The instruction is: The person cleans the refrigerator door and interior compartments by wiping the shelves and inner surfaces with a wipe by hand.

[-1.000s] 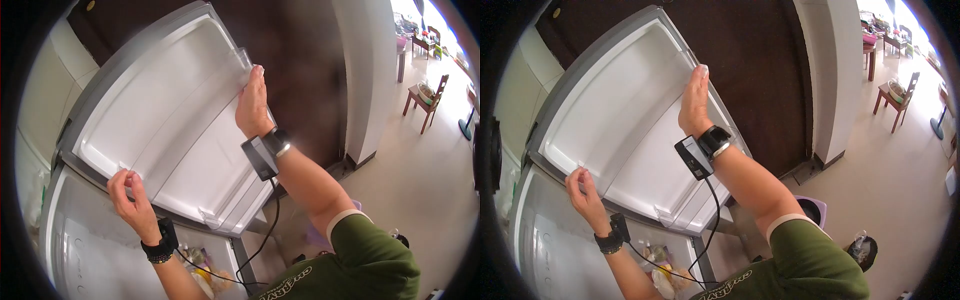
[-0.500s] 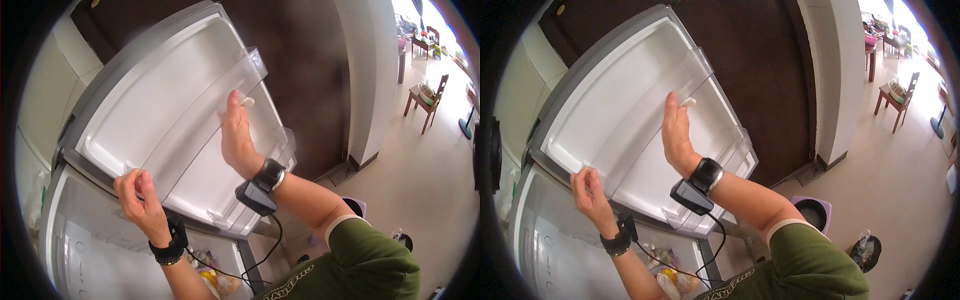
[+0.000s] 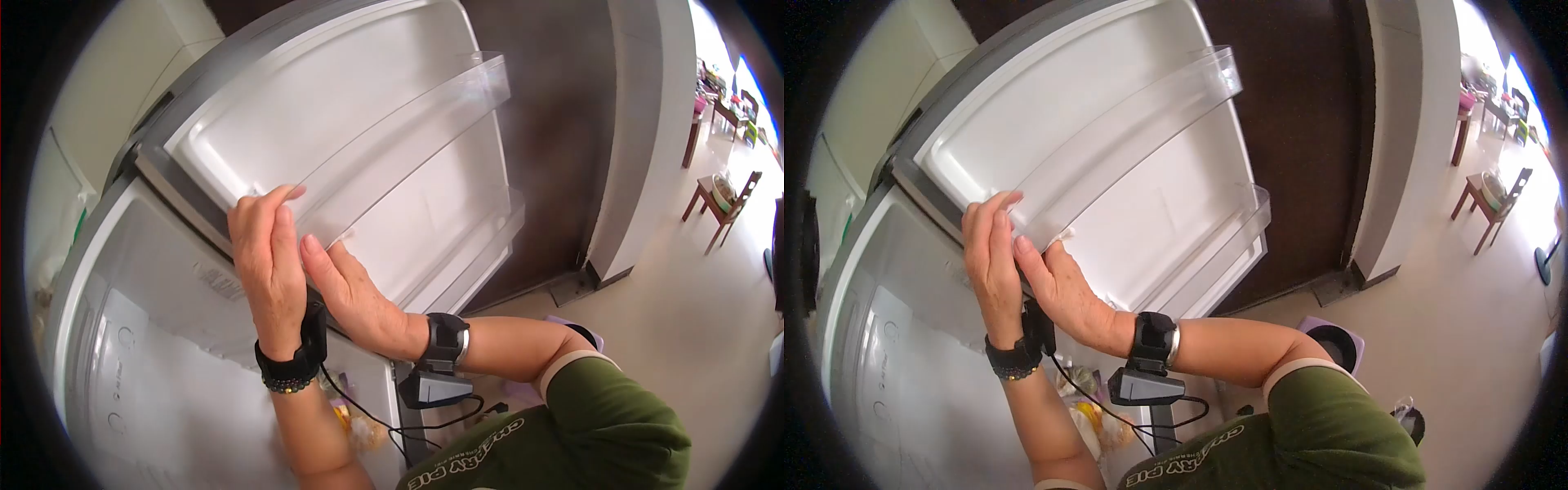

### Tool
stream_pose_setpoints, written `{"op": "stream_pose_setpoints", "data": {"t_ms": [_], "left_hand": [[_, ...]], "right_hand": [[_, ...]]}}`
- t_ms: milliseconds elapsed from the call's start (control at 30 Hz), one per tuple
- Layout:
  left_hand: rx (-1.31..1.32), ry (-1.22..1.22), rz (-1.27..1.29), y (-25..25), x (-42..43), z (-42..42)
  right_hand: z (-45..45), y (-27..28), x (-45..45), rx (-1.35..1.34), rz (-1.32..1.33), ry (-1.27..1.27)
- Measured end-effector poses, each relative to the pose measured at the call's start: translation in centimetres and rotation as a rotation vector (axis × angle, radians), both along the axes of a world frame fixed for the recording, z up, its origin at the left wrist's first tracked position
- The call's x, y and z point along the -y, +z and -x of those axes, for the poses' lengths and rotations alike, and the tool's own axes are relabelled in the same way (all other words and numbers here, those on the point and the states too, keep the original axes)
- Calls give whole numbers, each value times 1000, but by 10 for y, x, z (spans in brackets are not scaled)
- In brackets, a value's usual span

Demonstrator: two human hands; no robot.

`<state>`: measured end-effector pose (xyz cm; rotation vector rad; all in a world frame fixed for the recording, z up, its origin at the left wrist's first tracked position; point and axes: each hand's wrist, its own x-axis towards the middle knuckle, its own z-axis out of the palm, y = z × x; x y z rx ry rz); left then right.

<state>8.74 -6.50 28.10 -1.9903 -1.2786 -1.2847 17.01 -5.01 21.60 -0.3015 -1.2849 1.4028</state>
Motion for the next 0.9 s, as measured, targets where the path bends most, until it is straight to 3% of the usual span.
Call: {"op": "stream_pose_setpoints", "data": {"t_ms": [67,167,233,300,367,633,733,833,900], "left_hand": [[4,-26,75,5,4,2],[15,-108,100,8,9,2],[31,-115,99,6,7,3],[4,-105,61,5,6,4],[-3,-96,52,5,6,3],[57,-162,143,5,6,5],[30,-186,157,5,7,9],[73,-190,203,7,13,13],[86,-145,212,8,16,8]], "right_hand": [[0,2,2,-18,13,26],[14,-9,-12,-241,95,296],[8,-10,-15,-225,208,328],[0,9,-4,-412,344,390],[-7,1,-13,-316,204,467],[1,-11,-13,-272,280,646],[-16,-20,-10,-294,171,671],[-51,-20,-10,-163,-87,515],[-72,-19,-10,-94,-72,485]]}}
